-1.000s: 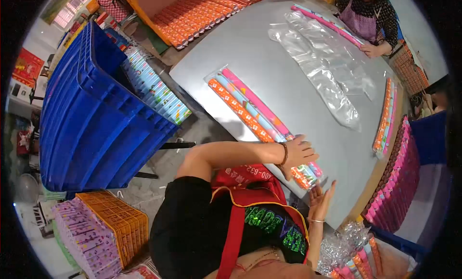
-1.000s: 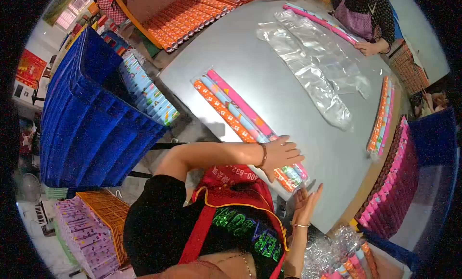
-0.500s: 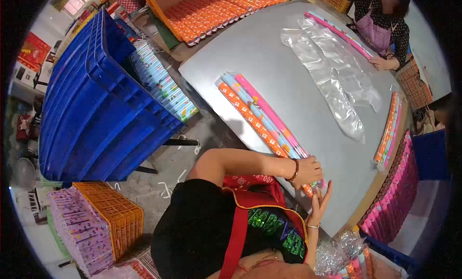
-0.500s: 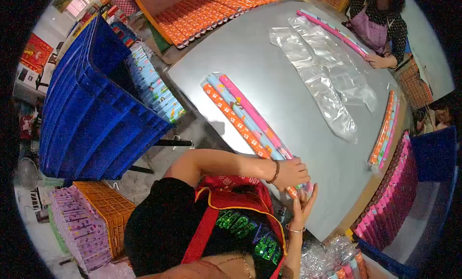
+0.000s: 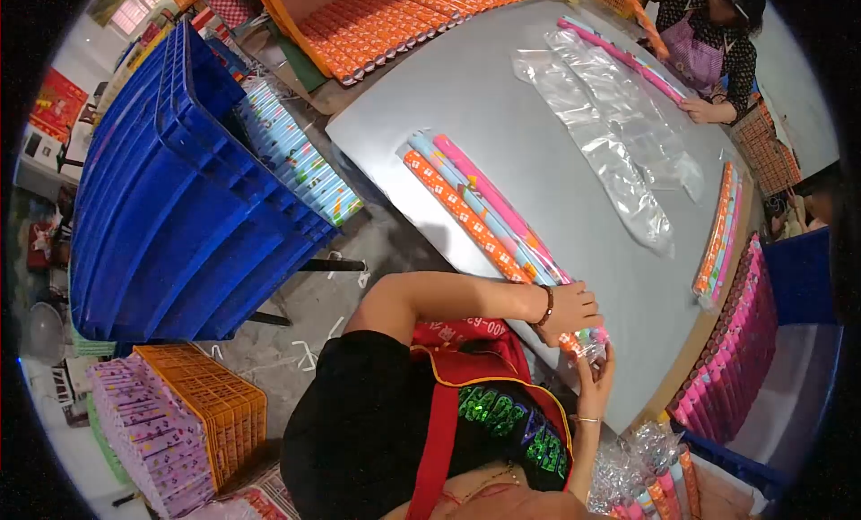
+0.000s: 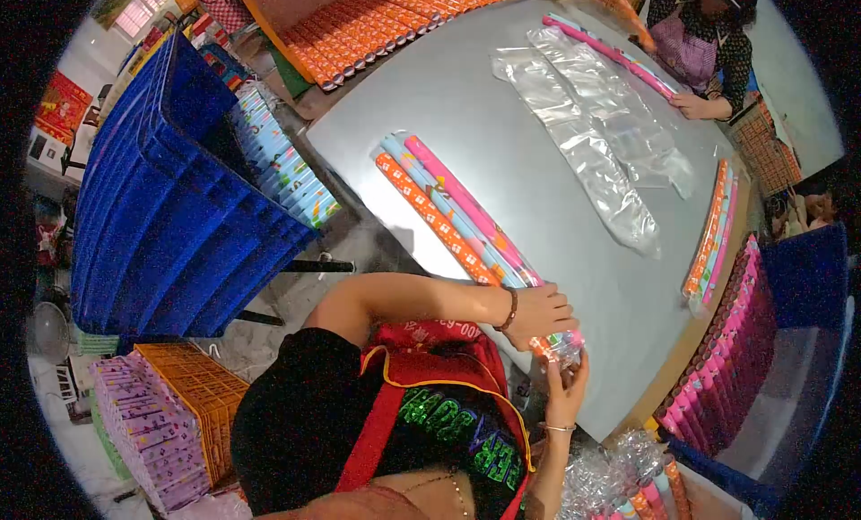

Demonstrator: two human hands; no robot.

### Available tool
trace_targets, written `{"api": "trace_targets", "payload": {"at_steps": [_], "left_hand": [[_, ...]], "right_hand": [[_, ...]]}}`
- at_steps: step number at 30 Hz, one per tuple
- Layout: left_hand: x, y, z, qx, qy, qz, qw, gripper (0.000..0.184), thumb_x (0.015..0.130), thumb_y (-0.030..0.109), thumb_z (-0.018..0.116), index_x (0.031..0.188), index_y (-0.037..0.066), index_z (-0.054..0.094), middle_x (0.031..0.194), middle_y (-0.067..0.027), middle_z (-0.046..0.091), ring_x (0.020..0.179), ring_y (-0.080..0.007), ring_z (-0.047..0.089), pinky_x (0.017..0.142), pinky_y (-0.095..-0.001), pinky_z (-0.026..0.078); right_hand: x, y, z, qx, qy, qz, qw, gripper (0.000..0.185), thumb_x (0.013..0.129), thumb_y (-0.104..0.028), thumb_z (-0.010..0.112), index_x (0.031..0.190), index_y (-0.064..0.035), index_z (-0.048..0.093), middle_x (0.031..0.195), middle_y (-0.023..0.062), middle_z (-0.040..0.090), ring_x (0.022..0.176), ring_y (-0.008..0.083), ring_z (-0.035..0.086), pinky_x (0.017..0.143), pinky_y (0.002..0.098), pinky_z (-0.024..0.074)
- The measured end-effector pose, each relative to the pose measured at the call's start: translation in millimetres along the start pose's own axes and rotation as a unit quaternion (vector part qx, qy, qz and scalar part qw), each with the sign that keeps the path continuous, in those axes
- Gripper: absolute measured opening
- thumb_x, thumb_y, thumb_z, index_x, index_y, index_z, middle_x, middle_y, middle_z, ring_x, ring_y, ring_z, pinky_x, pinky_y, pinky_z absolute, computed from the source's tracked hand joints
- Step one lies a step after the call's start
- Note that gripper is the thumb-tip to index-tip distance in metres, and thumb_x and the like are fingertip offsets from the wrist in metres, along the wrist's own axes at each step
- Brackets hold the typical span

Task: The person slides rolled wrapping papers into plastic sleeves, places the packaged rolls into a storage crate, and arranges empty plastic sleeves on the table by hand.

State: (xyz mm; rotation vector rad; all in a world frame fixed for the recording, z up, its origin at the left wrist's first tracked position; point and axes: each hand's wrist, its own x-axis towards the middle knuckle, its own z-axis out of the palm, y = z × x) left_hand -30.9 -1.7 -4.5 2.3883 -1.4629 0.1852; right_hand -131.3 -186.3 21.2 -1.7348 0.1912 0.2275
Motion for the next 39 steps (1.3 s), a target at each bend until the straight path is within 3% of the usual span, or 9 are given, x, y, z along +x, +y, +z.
{"api": "trace_targets", "payload": {"at_steps": [5, 14, 22, 26, 32, 34, 37, 39], "left_hand": [[0, 1, -2, -0.001, -0.008, -0.002, 1.0, 0.077, 0.049, 0.033, 0.072, 0.116, 0.004, 0.045, 0.093, -0.0064, 0.051, 0.088, -0.0216, 0.049, 0.074, -0.0345, 0.035], [3, 5, 2, 0.001, -0.03, -0.02, 0.999, 0.077, 0.051, 0.033, 0.072, 0.117, 0.004, 0.045, 0.096, -0.0069, 0.052, 0.091, -0.0221, 0.049, 0.075, -0.0348, 0.036], [-1, 3, 2, 0.007, -0.021, -0.001, 1.0, 0.081, 0.049, 0.037, 0.074, 0.117, 0.004, 0.045, 0.098, -0.0069, 0.052, 0.093, -0.0221, 0.049, 0.077, -0.0361, 0.036], [-1, 3, -3, 0.006, -0.049, 0.0, 0.999, 0.08, 0.05, 0.037, 0.074, 0.117, 0.004, 0.044, 0.099, -0.0077, 0.052, 0.093, -0.0228, 0.049, 0.077, -0.0358, 0.036], [2, 3, -4, -0.002, -0.051, -0.011, 0.999, 0.081, 0.052, 0.04, 0.072, 0.118, 0.004, 0.044, 0.1, -0.0086, 0.051, 0.096, -0.0231, 0.049, 0.079, -0.0354, 0.036], [3, 5, -5, 0.0, -0.048, -0.014, 0.999, 0.083, 0.051, 0.04, 0.072, 0.12, 0.004, 0.043, 0.1, -0.0084, 0.051, 0.095, -0.0231, 0.049, 0.079, -0.0347, 0.035], [1, 4, -11, 0.017, -0.064, -0.015, 0.998, 0.084, 0.051, 0.038, 0.072, 0.122, 0.004, 0.041, 0.099, -0.0073, 0.051, 0.093, -0.0219, 0.048, 0.077, -0.0343, 0.034], [0, 2, -6, 0.007, -0.054, -0.012, 0.998, 0.084, 0.051, 0.038, 0.072, 0.122, 0.005, 0.041, 0.099, -0.0074, 0.051, 0.092, -0.0217, 0.048, 0.077, -0.0343, 0.034]], "right_hand": [[-5, 2, -9, 0.014, -0.014, 0.048, 0.999, 0.056, 0.085, -0.012, 0.06, 0.134, -0.0059, 0.033, 0.081, -0.002, 0.053, 0.071, 0.005, 0.046, 0.061, 0.0183, 0.0377], [-1, 2, -6, 0.07, 0.0, 0.035, 0.997, 0.06, 0.083, -0.01, 0.061, 0.135, -0.0063, 0.032, 0.081, -0.0024, 0.056, 0.068, 0.0029, 0.043, 0.06, 0.0165, 0.0346], [3, -8, 7, 0.067, -0.065, 0.022, 0.995, 0.069, 0.082, -0.009, 0.061, 0.14, -0.0064, 0.022, 0.094, 0.0049, 0.059, 0.081, 0.0097, 0.054, 0.075, 0.0214, 0.0429], [7, -4, 1, 0.019, -0.027, 0.051, 0.998, 0.067, 0.083, -0.008, 0.061, 0.139, -0.006, 0.024, 0.084, 0.0004, 0.057, 0.075, 0.0063, 0.05, 0.069, 0.0205, 0.0417], [12, 1, 0, 0.157, 0.041, 0.056, 0.985, 0.054, 0.081, -0.002, 0.06, 0.13, -0.0032, 0.039, 0.076, -0.0012, 0.054, 0.071, 0.0068, 0.05, 0.069, 0.0196, 0.0414], [13, 15, -8, 0.168, 0.073, 0.043, 0.982, 0.048, 0.08, 0.0, 0.06, 0.125, -0.0017, 0.043, 0.077, -0.0013, 0.053, 0.071, 0.0072, 0.051, 0.07, 0.0208, 0.0427], [12, 25, -9, 0.185, 0.124, -0.059, 0.973, 0.046, 0.082, -0.004, 0.059, 0.124, -0.0034, 0.041, 0.084, 0.0013, 0.056, 0.078, 0.0085, 0.052, 0.071, 0.0221, 0.0427], [9, 7, 0, 0.207, 0.128, 0.0, 0.97, 0.049, 0.083, -0.005, 0.059, 0.127, -0.0048, 0.038, 0.087, 0.0024, 0.056, 0.08, 0.0093, 0.053, 0.072, 0.0227, 0.0431]]}}
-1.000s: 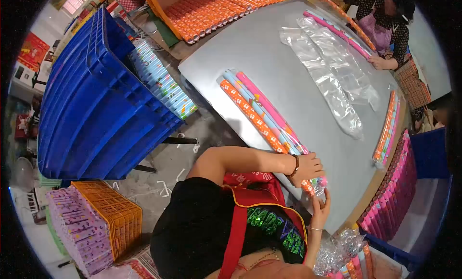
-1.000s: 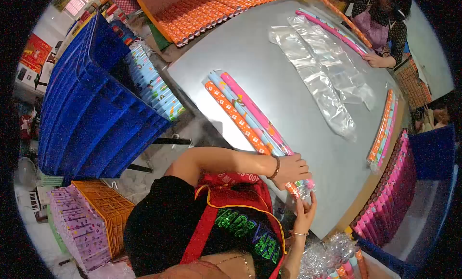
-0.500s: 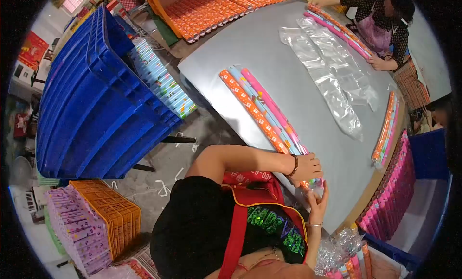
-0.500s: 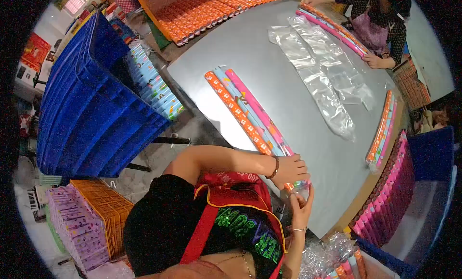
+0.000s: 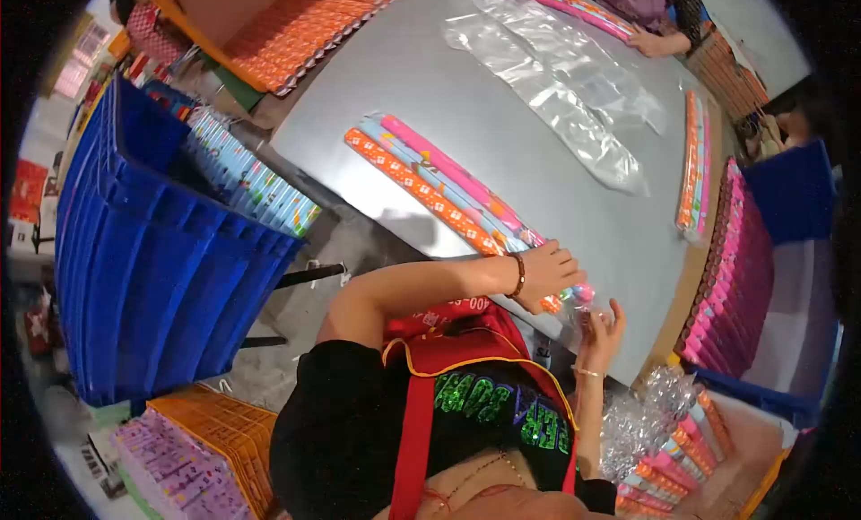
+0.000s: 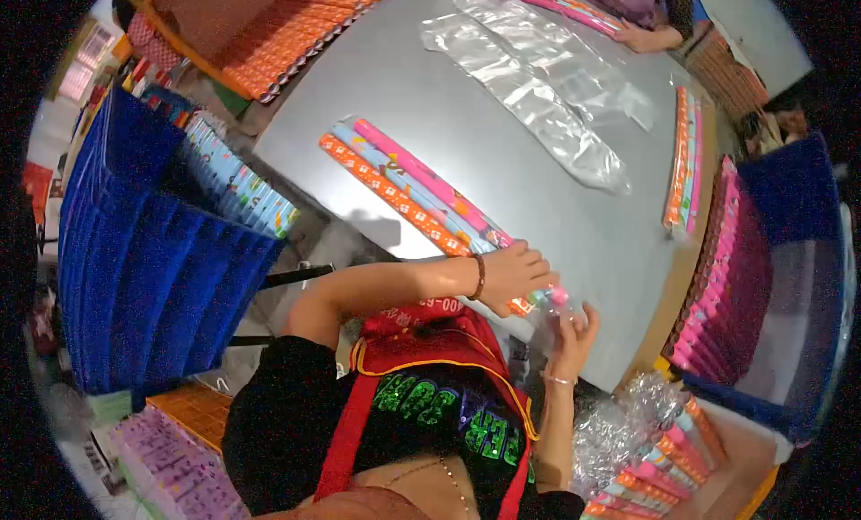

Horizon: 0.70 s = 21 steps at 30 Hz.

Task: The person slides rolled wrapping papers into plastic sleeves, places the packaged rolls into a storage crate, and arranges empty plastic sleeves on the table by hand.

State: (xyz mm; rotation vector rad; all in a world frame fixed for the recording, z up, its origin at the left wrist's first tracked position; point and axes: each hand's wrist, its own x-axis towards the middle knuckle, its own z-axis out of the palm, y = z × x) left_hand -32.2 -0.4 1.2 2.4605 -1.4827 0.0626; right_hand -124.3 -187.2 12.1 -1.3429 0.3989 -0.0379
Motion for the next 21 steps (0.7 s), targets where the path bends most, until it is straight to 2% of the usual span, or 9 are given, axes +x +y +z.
{"api": "trace_targets", "payload": {"at_steps": [1, 3, 5, 8, 11, 13, 15, 16, 21], "left_hand": [[1, 0, 1, -0.009, 0.013, 0.001, 1.0, 0.084, 0.051, 0.038, 0.072, 0.122, 0.006, 0.042, 0.099, -0.0075, 0.051, 0.092, -0.0216, 0.048, 0.077, -0.0343, 0.034], [1, 1, -3, -0.031, 0.013, 0.02, 0.999, 0.084, 0.051, 0.038, 0.072, 0.124, 0.008, 0.041, 0.1, -0.0085, 0.05, 0.092, -0.0227, 0.048, 0.077, -0.0343, 0.033], [1, 1, -9, 0.001, -0.007, 0.013, 1.0, 0.083, 0.052, 0.037, 0.071, 0.125, 0.01, 0.041, 0.1, -0.0094, 0.05, 0.092, -0.0241, 0.047, 0.076, -0.0347, 0.033], [4, 1, -5, -0.004, 0.0, 0.015, 1.0, 0.083, 0.052, 0.036, 0.071, 0.125, 0.01, 0.041, 0.1, -0.0094, 0.049, 0.09, -0.0242, 0.046, 0.074, -0.0347, 0.033], [3, 0, -8, 0.004, -0.009, -0.002, 1.0, 0.083, 0.052, 0.036, 0.071, 0.125, 0.008, 0.042, 0.1, -0.0091, 0.049, 0.09, -0.0234, 0.046, 0.074, -0.0342, 0.033], [1, -1, -3, -0.006, 0.032, 0.008, 0.999, 0.082, 0.052, 0.036, 0.07, 0.123, 0.006, 0.042, 0.1, -0.0087, 0.05, 0.091, -0.0227, 0.047, 0.075, -0.0342, 0.033], [1, -2, -2, -0.007, 0.048, 0.002, 0.999, 0.082, 0.051, 0.036, 0.07, 0.122, 0.004, 0.042, 0.1, -0.0085, 0.05, 0.091, -0.0222, 0.047, 0.075, -0.0341, 0.034], [2, -1, -6, -0.007, 0.03, 0.001, 1.0, 0.082, 0.051, 0.036, 0.07, 0.121, 0.003, 0.042, 0.1, -0.0083, 0.05, 0.091, -0.0221, 0.048, 0.076, -0.0341, 0.034], [8, 4, -2, 0.014, -0.012, -0.004, 1.0, 0.081, 0.049, 0.035, 0.072, 0.117, 0.004, 0.044, 0.095, -0.0067, 0.052, 0.088, -0.0214, 0.05, 0.073, -0.0327, 0.035]], "right_hand": [[-2, -6, 10, 0.015, 0.013, 0.057, 0.998, 0.052, 0.083, -0.007, 0.059, 0.13, -0.0063, 0.035, 0.09, 0.0035, 0.057, 0.081, 0.01, 0.054, 0.073, 0.0232, 0.0435], [-2, 0, 16, 0.016, 0.028, 0.064, 0.997, 0.058, 0.084, -0.009, 0.059, 0.134, -0.0089, 0.03, 0.095, 0.0052, 0.057, 0.084, 0.0111, 0.054, 0.074, 0.0245, 0.0441], [-1, 0, 16, -0.016, -0.003, 0.007, 1.0, 0.06, 0.084, -0.01, 0.06, 0.136, -0.0078, 0.029, 0.097, 0.0045, 0.055, 0.084, 0.0125, 0.054, 0.075, 0.026, 0.0445], [6, 16, 2, -0.083, -0.021, -0.028, 0.996, 0.059, 0.084, -0.009, 0.059, 0.136, -0.0055, 0.03, 0.101, 0.005, 0.053, 0.088, 0.0135, 0.053, 0.078, 0.027, 0.0443], [2, 12, 9, -0.086, 0.002, -0.049, 0.995, 0.059, 0.083, -0.008, 0.059, 0.135, -0.0034, 0.031, 0.105, 0.0052, 0.05, 0.093, 0.014, 0.051, 0.081, 0.0271, 0.0436], [-4, 5, 15, -0.049, 0.001, -0.017, 0.999, 0.06, 0.083, -0.007, 0.059, 0.135, -0.0028, 0.031, 0.106, 0.0059, 0.049, 0.095, 0.0135, 0.05, 0.081, 0.0265, 0.043], [0, 11, 4, -0.04, -0.009, 0.005, 0.999, 0.062, 0.082, -0.007, 0.059, 0.136, -0.0036, 0.028, 0.116, 0.0109, 0.048, 0.102, 0.0157, 0.049, 0.084, 0.0273, 0.0425], [1, 12, 3, -0.032, -0.001, 0.0, 0.999, 0.062, 0.082, -0.008, 0.06, 0.136, -0.0043, 0.03, 0.106, 0.0065, 0.052, 0.092, 0.0121, 0.051, 0.078, 0.0242, 0.043], [5, 6, 16, -0.018, -0.033, 0.027, 0.999, 0.062, 0.082, -0.01, 0.061, 0.137, -0.0077, 0.031, 0.104, 0.0067, 0.056, 0.085, 0.0088, 0.05, 0.069, 0.0209, 0.041]]}}
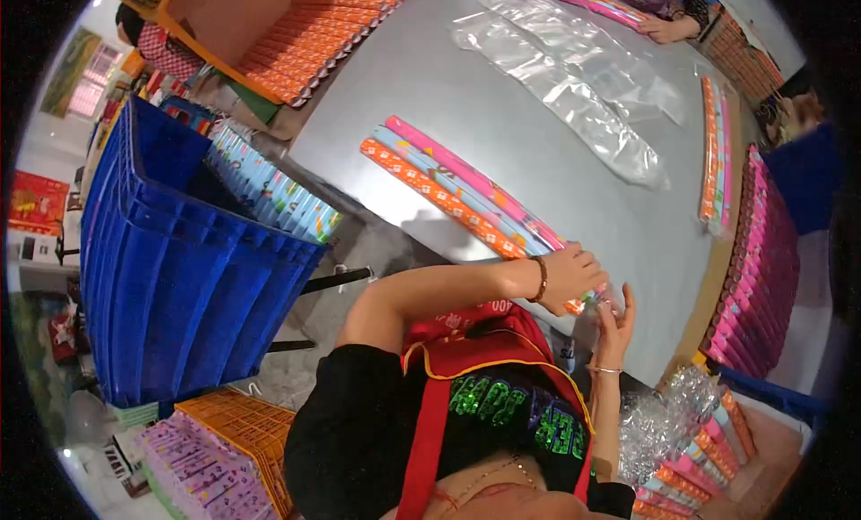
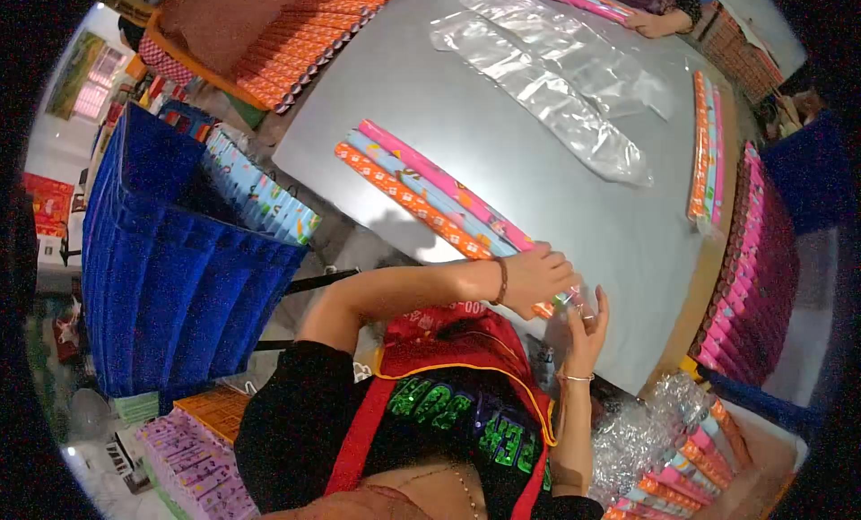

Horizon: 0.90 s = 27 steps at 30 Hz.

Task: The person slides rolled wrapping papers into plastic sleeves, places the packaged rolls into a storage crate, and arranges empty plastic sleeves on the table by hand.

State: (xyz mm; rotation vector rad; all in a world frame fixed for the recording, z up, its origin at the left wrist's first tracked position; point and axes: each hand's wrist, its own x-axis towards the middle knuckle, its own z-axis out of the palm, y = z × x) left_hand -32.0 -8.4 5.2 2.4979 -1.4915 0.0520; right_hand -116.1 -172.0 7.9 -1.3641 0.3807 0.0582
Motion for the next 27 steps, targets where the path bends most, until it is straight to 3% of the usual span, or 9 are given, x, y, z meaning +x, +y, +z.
{"api": "trace_targets", "payload": {"at_steps": [4, 6, 14, 15, 17, 18, 21, 24, 27], "left_hand": [[2, 0, 3, 0.023, 0.027, -0.004, 0.999, 0.079, 0.049, 0.038, 0.075, 0.114, 0.005, 0.044, 0.094, -0.0056, 0.053, 0.087, -0.0205, 0.05, 0.072, -0.0323, 0.036], [0, -2, 3, 0.017, 0.024, -0.006, 1.0, 0.081, 0.049, 0.038, 0.075, 0.116, 0.005, 0.044, 0.095, -0.0058, 0.052, 0.087, -0.0205, 0.05, 0.072, -0.0324, 0.036], [-3, -5, 8, 0.001, 0.084, 0.008, 0.996, 0.077, 0.056, 0.04, 0.071, 0.118, 0.006, 0.042, 0.095, -0.0075, 0.053, 0.09, -0.0218, 0.051, 0.073, -0.0345, 0.036], [1, -6, 1, -0.044, 0.006, -0.006, 0.999, 0.076, 0.057, 0.04, 0.07, 0.12, 0.006, 0.042, 0.098, -0.01, 0.053, 0.091, -0.0233, 0.051, 0.074, -0.036, 0.037], [1, -5, 5, -0.037, 0.022, -0.002, 0.999, 0.078, 0.058, 0.039, 0.069, 0.122, 0.005, 0.041, 0.1, -0.0116, 0.053, 0.093, -0.025, 0.051, 0.075, -0.0375, 0.037], [1, -7, 8, -0.05, 0.035, 0.008, 0.998, 0.079, 0.059, 0.038, 0.069, 0.124, 0.003, 0.039, 0.1, -0.0117, 0.053, 0.094, -0.0258, 0.051, 0.076, -0.0382, 0.038], [2, -6, -6, -0.014, -0.003, 0.007, 1.0, 0.091, 0.057, 0.04, 0.07, 0.13, 0.0, 0.033, 0.106, -0.0126, 0.05, 0.095, -0.0256, 0.049, 0.078, -0.0377, 0.037], [2, -4, -13, -0.009, -0.037, 0.0, 0.999, 0.095, 0.056, 0.04, 0.069, 0.132, -0.002, 0.03, 0.11, -0.0132, 0.048, 0.099, -0.0255, 0.047, 0.081, -0.0376, 0.036], [2, -6, -8, -0.021, -0.021, 0.005, 1.0, 0.093, 0.058, 0.041, 0.067, 0.132, -0.002, 0.03, 0.11, -0.0128, 0.048, 0.1, -0.0249, 0.046, 0.081, -0.0376, 0.036]], "right_hand": [[15, 5, -1, -0.024, -0.043, -0.037, 0.998, 0.067, 0.082, -0.015, 0.061, 0.139, -0.0123, 0.028, 0.111, 0.0084, 0.055, 0.083, 0.0087, 0.051, 0.069, 0.0207, 0.0403], [13, -4, -5, -0.007, -0.072, 0.021, 0.997, 0.066, 0.082, -0.006, 0.058, 0.14, -0.0095, 0.025, 0.119, 0.0144, 0.053, 0.105, 0.0156, 0.05, 0.09, 0.029, 0.0383], [10, 6, -37, 0.064, 0.057, 0.039, 0.996, 0.059, 0.082, -0.009, 0.06, 0.134, -0.0073, 0.031, 0.108, 0.0123, 0.057, 0.083, 0.0132, 0.055, 0.075, 0.0252, 0.0452], [12, 10, -45, 0.147, 0.075, 0.045, 0.985, 0.053, 0.082, -0.008, 0.057, 0.13, -0.0063, 0.035, 0.109, 0.0138, 0.056, 0.088, 0.0174, 0.055, 0.077, 0.0296, 0.0468], [12, 20, -65, 0.308, 0.097, 0.07, 0.944, 0.034, 0.082, -0.007, 0.052, 0.115, -0.0042, 0.045, 0.109, 0.0162, 0.055, 0.093, 0.0236, 0.055, 0.08, 0.0361, 0.048], [14, 32, -80, 0.391, -0.02, 0.071, 0.917, 0.025, 0.082, -0.007, 0.049, 0.107, -0.0025, 0.048, 0.105, 0.0159, 0.055, 0.085, 0.0216, 0.054, 0.074, 0.0341, 0.0473], [11, 28, -72, 0.323, -0.075, 0.162, 0.929, 0.016, 0.083, -0.009, 0.048, 0.096, -0.0012, 0.052, 0.096, 0.0173, 0.059, 0.071, 0.0161, 0.05, 0.061, 0.0277, 0.0436], [4, -6, -41, 0.239, -0.018, 0.271, 0.932, 0.017, 0.087, -0.02, 0.05, 0.098, -0.0071, 0.051, 0.1, 0.0164, 0.062, 0.06, 0.0115, 0.05, 0.053, 0.0232, 0.041], [9, -14, -42, 0.248, -0.022, 0.25, 0.936, 0.02, 0.085, -0.018, 0.056, 0.102, -0.0097, 0.048, 0.091, 0.0127, 0.062, 0.057, 0.0116, 0.05, 0.048, 0.0221, 0.0384]]}}
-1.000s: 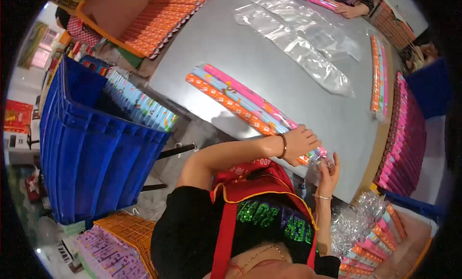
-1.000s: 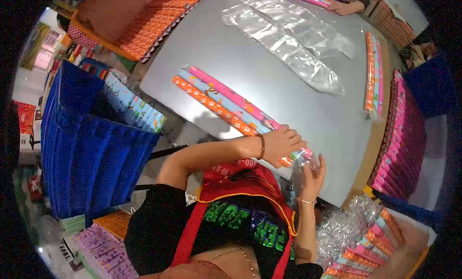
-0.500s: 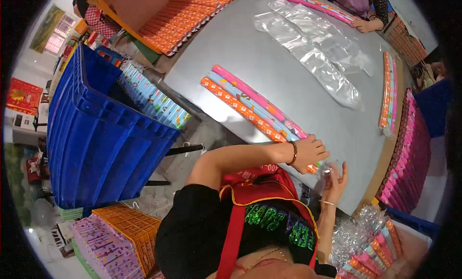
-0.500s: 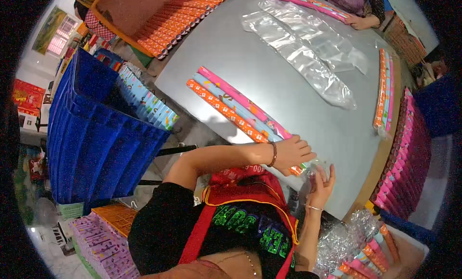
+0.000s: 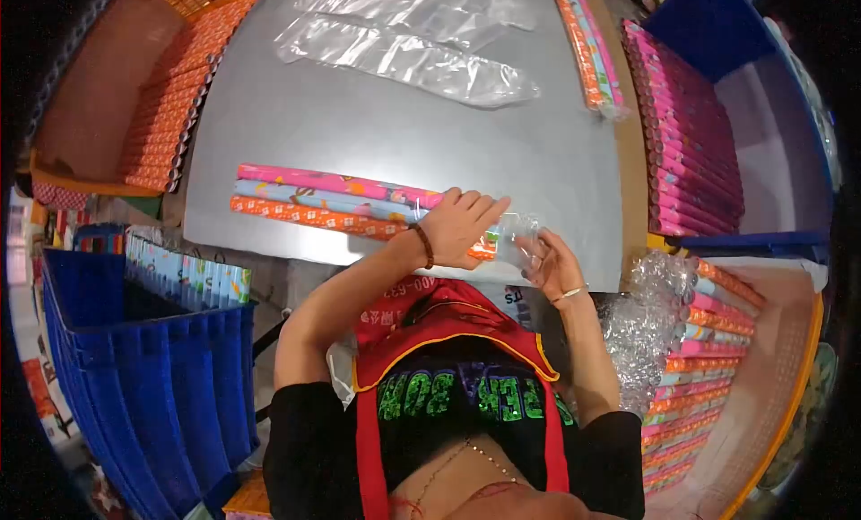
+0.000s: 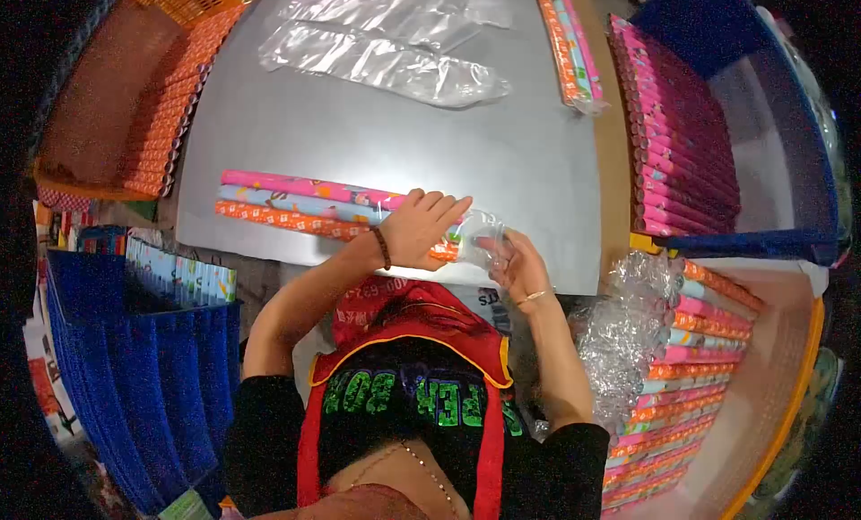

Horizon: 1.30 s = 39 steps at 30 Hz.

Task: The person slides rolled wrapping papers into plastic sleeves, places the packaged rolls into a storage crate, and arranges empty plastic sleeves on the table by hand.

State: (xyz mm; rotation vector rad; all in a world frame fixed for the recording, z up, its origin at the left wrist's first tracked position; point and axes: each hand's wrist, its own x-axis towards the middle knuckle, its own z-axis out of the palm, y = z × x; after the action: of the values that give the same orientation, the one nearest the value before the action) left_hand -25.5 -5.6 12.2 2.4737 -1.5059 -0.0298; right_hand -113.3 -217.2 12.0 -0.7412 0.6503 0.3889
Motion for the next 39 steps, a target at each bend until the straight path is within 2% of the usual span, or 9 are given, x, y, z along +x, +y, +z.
{"api": "trace_targets", "payload": {"at_steps": [3, 7, 13, 15, 19, 27, 33, 36, 39], "left_hand": [[0, -1, -3, -0.005, -0.005, 0.006, 1.0, 0.09, 0.061, 0.043, 0.064, 0.131, -0.003, 0.031, 0.111, -0.0125, 0.048, 0.099, -0.0246, 0.046, 0.082, -0.0378, 0.035], [1, -1, -4, -0.014, -0.017, 0.009, 1.0, 0.088, 0.064, 0.046, 0.065, 0.13, -0.003, 0.034, 0.115, -0.0141, 0.047, 0.101, -0.0257, 0.046, 0.084, -0.0393, 0.035], [-10, -4, -22, 0.016, 0.016, 0.027, 0.999, 0.108, 0.055, 0.061, 0.067, 0.132, -0.003, 0.028, 0.134, -0.0181, 0.036, 0.123, -0.0306, 0.035, 0.098, -0.0479, 0.028], [-27, -8, -26, 0.012, 0.004, -0.016, 1.0, 0.109, 0.053, 0.061, 0.069, 0.134, 0.0, 0.028, 0.136, -0.0177, 0.034, 0.126, -0.0306, 0.032, 0.1, -0.051, 0.025], [-70, -17, -28, 0.087, 0.005, -0.129, 0.988, 0.105, 0.054, 0.057, 0.071, 0.135, 0.004, 0.03, 0.139, -0.0167, 0.03, 0.13, -0.031, 0.025, 0.102, -0.0557, 0.02], [-115, -20, -4, 0.073, 0.064, -0.152, 0.984, 0.076, 0.068, 0.034, 0.071, 0.132, 0.011, 0.038, 0.141, -0.0114, 0.027, 0.131, -0.0303, 0.023, 0.102, -0.0543, 0.021], [-114, -23, 2, 0.087, 0.091, -0.155, 0.98, 0.071, 0.068, 0.032, 0.071, 0.13, 0.013, 0.041, 0.141, -0.0108, 0.029, 0.13, -0.0294, 0.024, 0.104, -0.054, 0.018], [-113, -21, 4, 0.089, 0.1, -0.159, 0.978, 0.069, 0.068, 0.031, 0.07, 0.129, 0.013, 0.042, 0.14, -0.0107, 0.031, 0.13, -0.0292, 0.026, 0.104, -0.054, 0.018], [-112, -20, 5, 0.091, 0.11, -0.163, 0.976, 0.068, 0.069, 0.03, 0.07, 0.128, 0.013, 0.042, 0.139, -0.0107, 0.032, 0.13, -0.0292, 0.026, 0.104, -0.054, 0.018]], "right_hand": [[-6, -11, 0, -0.128, -0.018, -0.044, 0.991, 0.018, 0.084, -0.014, 0.057, 0.1, -0.0122, 0.049, 0.081, 0.004, 0.057, 0.067, 0.0104, 0.052, 0.046, 0.0217, 0.0376], [5, -9, -11, -0.056, -0.041, -0.219, 0.973, 0.017, 0.082, -0.012, 0.058, 0.095, -0.0114, 0.047, 0.077, 0.0037, 0.054, 0.075, 0.0134, 0.053, 0.059, 0.0225, 0.0414], [-4, -11, -1, 0.081, -0.09, -0.062, 0.991, 0.014, 0.084, -0.016, 0.057, 0.094, -0.0077, 0.051, 0.09, 0.0098, 0.061, 0.084, 0.0179, 0.059, 0.071, 0.027, 0.0469], [-1, -4, -2, -0.257, 0.03, -0.125, 0.958, 0.021, 0.083, -0.021, 0.061, 0.097, -0.0072, 0.052, 0.092, 0.0101, 0.061, 0.079, 0.0153, 0.06, 0.068, 0.0239, 0.0461], [1, -10, -8, -0.384, 0.03, -0.096, 0.918, 0.017, 0.082, -0.02, 0.063, 0.084, -0.0044, 0.056, 0.079, 0.0059, 0.062, 0.075, 0.0104, 0.059, 0.065, 0.0214, 0.0445], [11, 1, 9, -0.215, -0.134, -0.173, 0.952, 0.022, 0.082, -0.012, 0.056, 0.099, 0.0017, 0.058, 0.104, 0.0154, 0.061, 0.097, 0.0195, 0.059, 0.088, 0.0316, 0.0446], [1, 5, 18, -0.311, -0.102, -0.171, 0.929, 0.03, 0.086, -0.02, 0.055, 0.106, 0.0018, 0.052, 0.104, 0.0132, 0.061, 0.084, 0.0155, 0.058, 0.075, 0.0276, 0.0456], [11, 1, 0, -0.569, -0.039, -0.109, 0.814, 0.032, 0.085, -0.03, 0.058, 0.085, 0.0018, 0.063, 0.079, 0.0045, 0.064, 0.07, 0.0118, 0.056, 0.063, 0.0247, 0.0435], [0, -6, 16, -0.696, -0.005, -0.094, 0.712, 0.038, 0.087, -0.035, 0.053, 0.081, 0.0002, 0.065, 0.073, 0.0025, 0.062, 0.069, 0.0107, 0.055, 0.063, 0.026, 0.043]]}}
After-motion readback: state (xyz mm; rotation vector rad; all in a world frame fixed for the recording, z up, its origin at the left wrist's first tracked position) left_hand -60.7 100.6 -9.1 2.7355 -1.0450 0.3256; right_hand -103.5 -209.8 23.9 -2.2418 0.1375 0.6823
